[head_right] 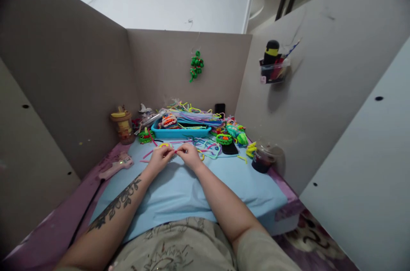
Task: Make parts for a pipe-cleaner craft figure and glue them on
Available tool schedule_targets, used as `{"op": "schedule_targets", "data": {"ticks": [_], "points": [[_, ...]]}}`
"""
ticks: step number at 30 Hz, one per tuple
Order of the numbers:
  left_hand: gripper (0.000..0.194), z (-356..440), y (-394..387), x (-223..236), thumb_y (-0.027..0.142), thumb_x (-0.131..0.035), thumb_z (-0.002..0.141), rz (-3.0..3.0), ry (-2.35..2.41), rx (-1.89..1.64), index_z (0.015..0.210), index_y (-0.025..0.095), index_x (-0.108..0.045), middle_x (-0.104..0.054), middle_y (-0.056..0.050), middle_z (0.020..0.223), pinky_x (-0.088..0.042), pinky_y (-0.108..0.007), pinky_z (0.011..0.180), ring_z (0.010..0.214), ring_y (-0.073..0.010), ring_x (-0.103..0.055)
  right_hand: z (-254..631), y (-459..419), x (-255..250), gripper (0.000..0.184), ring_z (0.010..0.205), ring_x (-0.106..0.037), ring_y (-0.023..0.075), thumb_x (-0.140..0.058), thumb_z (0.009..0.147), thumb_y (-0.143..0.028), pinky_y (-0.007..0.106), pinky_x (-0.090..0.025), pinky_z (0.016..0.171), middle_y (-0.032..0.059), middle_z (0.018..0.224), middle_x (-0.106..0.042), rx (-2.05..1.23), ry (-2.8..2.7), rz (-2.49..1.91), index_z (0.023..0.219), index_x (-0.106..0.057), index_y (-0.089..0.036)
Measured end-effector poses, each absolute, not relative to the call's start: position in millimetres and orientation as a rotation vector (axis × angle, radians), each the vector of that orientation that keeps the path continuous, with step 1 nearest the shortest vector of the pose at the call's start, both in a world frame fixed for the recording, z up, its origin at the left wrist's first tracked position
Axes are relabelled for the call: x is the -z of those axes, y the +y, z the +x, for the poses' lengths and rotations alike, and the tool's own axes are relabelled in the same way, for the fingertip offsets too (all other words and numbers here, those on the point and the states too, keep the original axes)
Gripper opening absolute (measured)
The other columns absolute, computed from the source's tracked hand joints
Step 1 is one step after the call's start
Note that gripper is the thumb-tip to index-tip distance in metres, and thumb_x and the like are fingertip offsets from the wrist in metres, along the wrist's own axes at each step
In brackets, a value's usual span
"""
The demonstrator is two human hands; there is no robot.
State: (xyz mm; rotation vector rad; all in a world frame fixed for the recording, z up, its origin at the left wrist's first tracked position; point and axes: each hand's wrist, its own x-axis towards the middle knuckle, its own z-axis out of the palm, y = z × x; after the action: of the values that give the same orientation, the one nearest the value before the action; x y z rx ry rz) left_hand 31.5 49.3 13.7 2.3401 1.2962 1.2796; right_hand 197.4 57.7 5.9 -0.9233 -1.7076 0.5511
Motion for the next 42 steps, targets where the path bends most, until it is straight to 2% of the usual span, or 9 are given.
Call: {"op": "schedule_targets", "data": {"ticks": [5,14,19,22,29,35,42], "points": [[0.023,32,47,-17,0.032,-0.054,0.081,2.228,1.248,-1.262,0.071,0.016,-0.067,-0.060,0.000,0.051,-0.039,-0.022,0.056,0.052,-0.0115,-0.054,196,58,-8,0.013,0.061,-0.051,0.0137,-0.063,0.067,-0.028,0.025,-0.038,0.059,-0.0001,0.060,-0.058,-0.714,-1.519,-0.947,0.061,-0.063,-0.017],[0.022,43,42,-17,0.035,-0.058,0.075,1.811,1.128,-1.239,0.073,0.014,-0.064,-0.062,-0.001,0.055,-0.044,-0.020,0.044,0.052,-0.0146,-0.064,188,56,-10,0.013,0.055,-0.048,0.0123,-0.066,0.059,-0.029,0.025,-0.037,0.055,-0.0013,0.055,-0.057,-0.997,-1.275,-0.914,0.062,-0.064,-0.017],[0.023,43,41,-17,0.036,-0.058,0.075,1.834,1.059,-1.329,0.075,0.014,-0.061,-0.064,-0.002,0.062,-0.046,-0.020,0.044,0.050,-0.0128,-0.063,187,56,-10,0.012,0.056,-0.048,0.0123,-0.066,0.059,-0.028,0.025,-0.038,0.057,-0.0008,0.058,-0.058,-0.982,-1.324,-0.900,0.060,-0.064,-0.017],[0.023,42,40,-18,0.035,-0.056,0.078,1.896,1.083,-1.335,0.071,0.014,-0.061,-0.061,-0.001,0.058,-0.044,-0.019,0.043,0.048,-0.0120,-0.062,186,56,-10,0.013,0.056,-0.048,0.0118,-0.066,0.058,-0.029,0.025,-0.037,0.056,-0.0011,0.056,-0.058,-0.994,-1.332,-0.904,0.059,-0.062,-0.017],[0.021,39,42,-15,0.033,-0.054,0.079,1.922,1.106,-1.352,0.072,0.015,-0.062,-0.058,0.001,0.052,-0.042,-0.019,0.043,0.045,-0.0111,-0.059,184,56,-5,0.018,0.046,-0.037,0.0080,-0.069,0.056,-0.033,0.022,-0.027,0.046,-0.0039,0.050,-0.051,-1.106,-1.271,-0.940,0.059,-0.060,-0.017],[0.022,40,39,-20,0.031,-0.054,0.078,1.993,1.113,-1.367,0.062,0.016,-0.058,-0.054,0.003,0.047,-0.039,-0.018,0.045,0.044,-0.0085,-0.053,186,57,-5,0.021,0.043,-0.033,0.0064,-0.071,0.056,-0.034,0.021,-0.023,0.043,-0.0056,0.046,-0.047,-1.174,-1.296,-0.909,0.059,-0.061,-0.016],[0.022,39,44,-13,0.036,-0.059,0.076,1.828,1.099,-1.299,0.075,0.014,-0.061,-0.061,-0.001,0.056,-0.045,-0.022,0.050,0.051,-0.0131,-0.060,184,55,-7,0.024,0.041,-0.030,0.0051,-0.072,0.053,-0.036,0.021,-0.018,0.040,-0.0064,0.046,-0.045,-1.240,-1.156,-0.935,0.059,-0.058,-0.017]]}}
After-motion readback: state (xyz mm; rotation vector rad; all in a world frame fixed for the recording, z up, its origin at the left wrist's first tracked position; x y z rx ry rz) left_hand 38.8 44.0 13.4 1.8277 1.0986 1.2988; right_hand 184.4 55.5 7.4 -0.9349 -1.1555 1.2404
